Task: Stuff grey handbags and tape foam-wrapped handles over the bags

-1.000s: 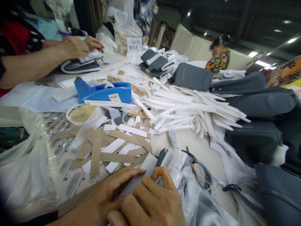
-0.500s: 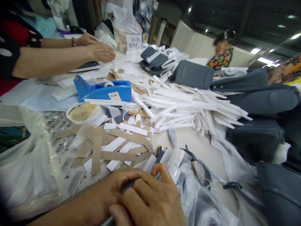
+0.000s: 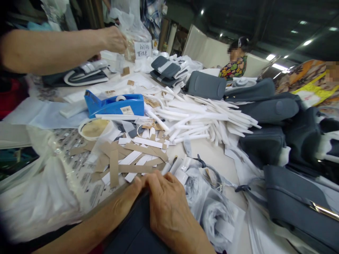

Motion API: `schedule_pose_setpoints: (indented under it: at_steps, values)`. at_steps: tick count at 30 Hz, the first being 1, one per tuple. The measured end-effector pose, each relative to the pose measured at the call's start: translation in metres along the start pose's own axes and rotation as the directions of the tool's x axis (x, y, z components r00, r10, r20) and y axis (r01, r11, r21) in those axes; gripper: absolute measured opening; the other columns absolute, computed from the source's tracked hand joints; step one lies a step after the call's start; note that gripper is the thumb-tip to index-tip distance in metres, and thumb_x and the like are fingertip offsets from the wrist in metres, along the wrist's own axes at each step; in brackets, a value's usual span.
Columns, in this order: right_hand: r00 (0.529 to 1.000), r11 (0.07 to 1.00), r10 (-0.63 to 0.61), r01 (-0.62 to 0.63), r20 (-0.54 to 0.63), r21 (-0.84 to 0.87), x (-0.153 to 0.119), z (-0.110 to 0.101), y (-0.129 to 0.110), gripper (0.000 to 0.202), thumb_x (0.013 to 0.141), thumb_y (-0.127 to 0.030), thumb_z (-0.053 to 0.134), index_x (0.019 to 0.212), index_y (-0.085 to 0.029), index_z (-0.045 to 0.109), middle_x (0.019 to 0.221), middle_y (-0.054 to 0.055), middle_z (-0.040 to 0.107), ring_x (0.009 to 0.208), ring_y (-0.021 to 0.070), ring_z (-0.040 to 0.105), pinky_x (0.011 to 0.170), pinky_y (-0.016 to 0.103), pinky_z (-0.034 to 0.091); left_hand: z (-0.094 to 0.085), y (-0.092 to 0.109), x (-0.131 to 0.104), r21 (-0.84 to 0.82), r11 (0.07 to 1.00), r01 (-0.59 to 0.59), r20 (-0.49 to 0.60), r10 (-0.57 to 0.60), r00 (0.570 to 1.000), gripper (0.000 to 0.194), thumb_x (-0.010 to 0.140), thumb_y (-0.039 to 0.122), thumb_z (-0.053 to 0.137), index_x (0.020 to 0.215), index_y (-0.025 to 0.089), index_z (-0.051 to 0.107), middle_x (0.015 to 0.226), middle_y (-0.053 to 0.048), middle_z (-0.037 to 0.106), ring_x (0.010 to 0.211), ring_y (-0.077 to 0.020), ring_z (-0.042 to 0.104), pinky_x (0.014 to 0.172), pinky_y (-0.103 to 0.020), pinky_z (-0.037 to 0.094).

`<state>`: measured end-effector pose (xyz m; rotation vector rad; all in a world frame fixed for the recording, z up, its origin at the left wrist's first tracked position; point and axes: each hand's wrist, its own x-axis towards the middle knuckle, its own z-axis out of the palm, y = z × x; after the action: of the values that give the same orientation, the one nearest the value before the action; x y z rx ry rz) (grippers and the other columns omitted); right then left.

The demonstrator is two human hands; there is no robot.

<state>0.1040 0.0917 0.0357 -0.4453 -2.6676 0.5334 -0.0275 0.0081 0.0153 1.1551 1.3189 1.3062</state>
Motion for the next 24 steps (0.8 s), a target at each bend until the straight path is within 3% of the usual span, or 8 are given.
schedule_pose_setpoints:
  at_steps: [6,9,12,14,17,20,22,24]
  values:
    - [0.984,0.988,0.024,0.004,-0.174,0.156,0.001,0.013,0.009,0.028,0.072,-0.009,0.040,0.097,-0.019,0.045,0.087,0.004,0.054,0.078,0.0165,0.053,0.067,0.028,0.044,-0.007,-0.004,0.002,0.206,0.974,-0.095,0.210,0.050,0.976,0.054,0.089,0.042,0.057,0.136,0.018,0.047,0.140,-0.009,0.049,0.132,-0.0239,0.042,0.114,-0.039,0.029]
    - [0.909,0.950,0.093,0.042,-0.407,0.310,0.018,0.012,0.006,0.023,0.075,-0.007,0.036,0.091,-0.020,0.046,0.089,0.005,0.055,0.085,0.0156,0.056,0.076,0.029,0.047,-0.004,-0.007,0.002,0.326,0.943,-0.072,0.149,0.024,0.989,0.046,0.092,0.043,0.048,0.131,0.019,0.053,0.136,-0.009,0.053,0.130,-0.0255,0.045,0.113,-0.042,0.030]
    - [0.810,0.861,0.180,0.145,-0.559,0.488,0.028,-0.019,0.004,0.022,0.079,-0.011,0.035,0.090,-0.020,0.051,0.099,0.008,0.058,0.096,0.0169,0.058,0.087,0.034,0.047,-0.001,-0.012,0.002,0.452,0.892,-0.015,0.077,-0.022,0.997,0.049,0.089,0.048,0.047,0.130,0.021,0.055,0.139,-0.008,0.052,0.134,-0.0281,0.041,0.115,-0.045,0.027]
    - [0.699,0.790,0.315,0.182,-0.642,0.586,0.012,-0.056,0.006,0.026,0.080,-0.015,0.039,0.099,-0.021,0.055,0.115,0.008,0.058,0.110,0.0185,0.056,0.096,0.036,0.045,-0.001,-0.018,0.004,0.521,0.854,0.004,0.062,-0.043,0.997,0.052,0.086,0.051,0.048,0.129,0.023,0.057,0.140,-0.007,0.052,0.136,-0.0293,0.039,0.116,-0.045,0.027]
    - [0.381,0.768,0.587,0.018,-0.714,0.640,-0.056,-0.100,-0.001,0.035,0.082,-0.028,0.050,0.117,-0.022,0.055,0.129,0.007,0.055,0.124,0.0211,0.049,0.109,0.039,0.034,-0.004,-0.027,0.012,0.560,0.828,-0.025,0.085,-0.027,0.996,0.059,0.084,0.055,0.045,0.129,0.020,0.057,0.139,-0.008,0.052,0.135,-0.0306,0.040,0.115,-0.047,0.027]
    - [0.133,0.514,0.855,-0.343,-0.501,0.786,-0.135,-0.097,-0.020,0.064,0.081,-0.052,0.054,0.133,-0.015,0.047,0.144,0.014,0.044,0.135,0.0269,0.038,0.114,0.043,0.024,-0.005,-0.029,0.017,0.572,0.819,-0.046,0.097,-0.011,0.995,0.063,0.082,0.057,0.045,0.129,0.019,0.057,0.139,-0.009,0.053,0.135,-0.0308,0.041,0.115,-0.047,0.027]
    - [0.108,0.259,0.966,-0.483,-0.237,0.837,-0.169,-0.075,-0.032,0.084,0.078,-0.062,0.054,0.139,-0.007,0.041,0.149,0.020,0.035,0.138,0.0315,0.034,0.114,0.045,0.023,-0.004,-0.024,0.017,0.578,0.815,-0.043,0.089,-0.011,0.996,0.064,0.080,0.058,0.045,0.128,0.018,0.057,0.139,-0.009,0.053,0.134,-0.0310,0.041,0.116,-0.047,0.027]
    - [0.110,0.150,0.988,-0.587,-0.105,0.796,-0.182,-0.052,-0.036,0.097,0.071,-0.064,0.060,0.140,0.000,0.038,0.149,0.025,0.033,0.138,0.0348,0.032,0.114,0.045,0.023,0.000,-0.015,0.017,0.584,0.811,-0.039,0.083,-0.012,0.996,0.065,0.079,0.059,0.045,0.127,0.017,0.058,0.139,-0.010,0.053,0.134,-0.0313,0.041,0.116,-0.047,0.026]
